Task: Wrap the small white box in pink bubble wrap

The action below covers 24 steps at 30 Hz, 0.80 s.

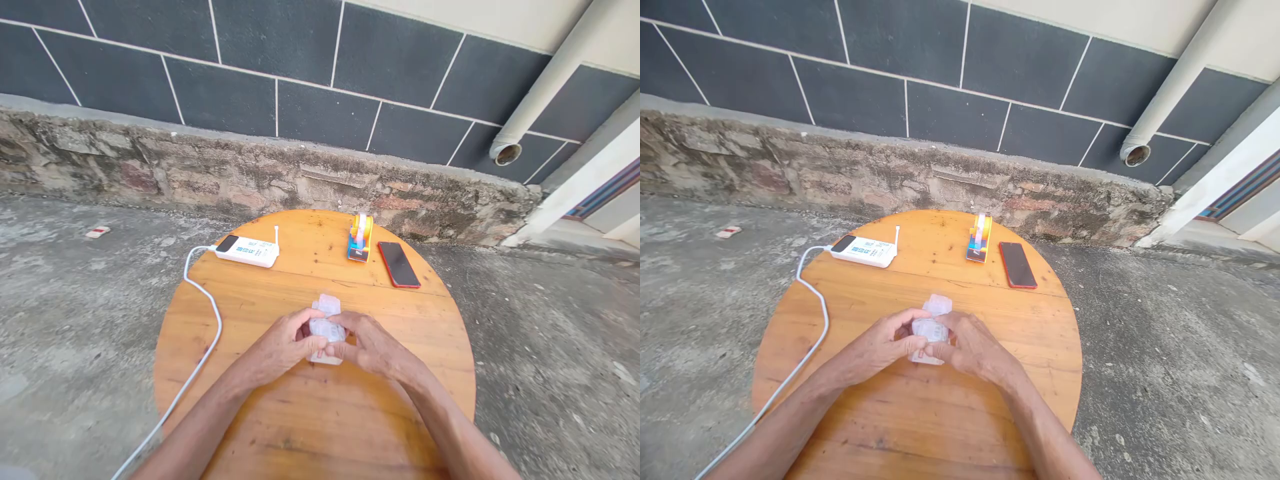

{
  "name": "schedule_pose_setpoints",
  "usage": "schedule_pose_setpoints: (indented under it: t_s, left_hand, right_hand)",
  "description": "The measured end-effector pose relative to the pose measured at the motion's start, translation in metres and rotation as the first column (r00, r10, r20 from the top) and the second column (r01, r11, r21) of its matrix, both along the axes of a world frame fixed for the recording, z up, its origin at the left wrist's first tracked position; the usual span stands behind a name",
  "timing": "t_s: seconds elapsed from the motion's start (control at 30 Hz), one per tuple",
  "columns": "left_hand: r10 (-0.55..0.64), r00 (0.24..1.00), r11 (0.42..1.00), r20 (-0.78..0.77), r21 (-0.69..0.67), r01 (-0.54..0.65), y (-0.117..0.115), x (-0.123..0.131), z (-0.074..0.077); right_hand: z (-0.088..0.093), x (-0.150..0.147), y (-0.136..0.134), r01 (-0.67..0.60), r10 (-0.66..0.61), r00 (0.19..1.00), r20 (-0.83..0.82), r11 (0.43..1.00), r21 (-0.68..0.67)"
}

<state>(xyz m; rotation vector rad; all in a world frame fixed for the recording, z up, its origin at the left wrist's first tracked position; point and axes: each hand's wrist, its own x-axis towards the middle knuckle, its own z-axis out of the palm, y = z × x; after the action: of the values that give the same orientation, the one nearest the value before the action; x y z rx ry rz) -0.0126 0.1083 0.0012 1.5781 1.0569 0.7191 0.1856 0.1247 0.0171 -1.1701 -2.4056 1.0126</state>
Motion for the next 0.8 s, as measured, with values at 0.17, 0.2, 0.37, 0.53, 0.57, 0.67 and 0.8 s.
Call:
schedule_pose_setpoints:
  t_s: [0.17,0.2,0.37,0.53,0.57,0.67,0.8]
  left_hand:
    - [-0.043,0.999,0.999,0.007,0.016,0.043,0.010,-0.001,-0.002]
    - [-0.044,0.999,0.999,0.000,0.022,0.044,0.012,-0.001,-0.002]
    - [0.001,0.996,0.998,-0.094,0.066,0.005,0.020,-0.001,-0.007]
    - [0.071,0.993,0.995,-0.091,0.076,-0.064,0.025,0.001,-0.018]
    - [0.085,0.992,0.994,-0.091,0.071,-0.079,0.025,0.001,-0.018]
    - [0.096,0.989,0.994,-0.116,0.070,-0.089,0.025,0.003,-0.017]
    - [0.098,0.982,0.993,-0.160,0.084,-0.086,0.018,0.004,-0.010]
  right_hand:
    - [-0.002,0.002,0.006,0.043,-0.044,0.999,0.010,0.998,0.040]
    - [-0.003,0.002,0.007,0.041,-0.042,0.999,0.012,0.998,0.050]
    - [-0.017,0.003,0.012,0.165,-0.165,0.986,-0.026,0.986,0.018]
    - [-0.031,0.005,0.016,0.236,-0.233,0.972,-0.043,0.967,0.093]
    - [-0.032,0.005,0.016,0.236,-0.232,0.971,-0.048,0.965,0.110]
    - [-0.032,0.004,0.016,0.219,-0.216,0.976,-0.034,0.968,0.125]
    - [-0.029,0.001,0.008,0.218,-0.218,0.976,-0.022,0.966,0.142]
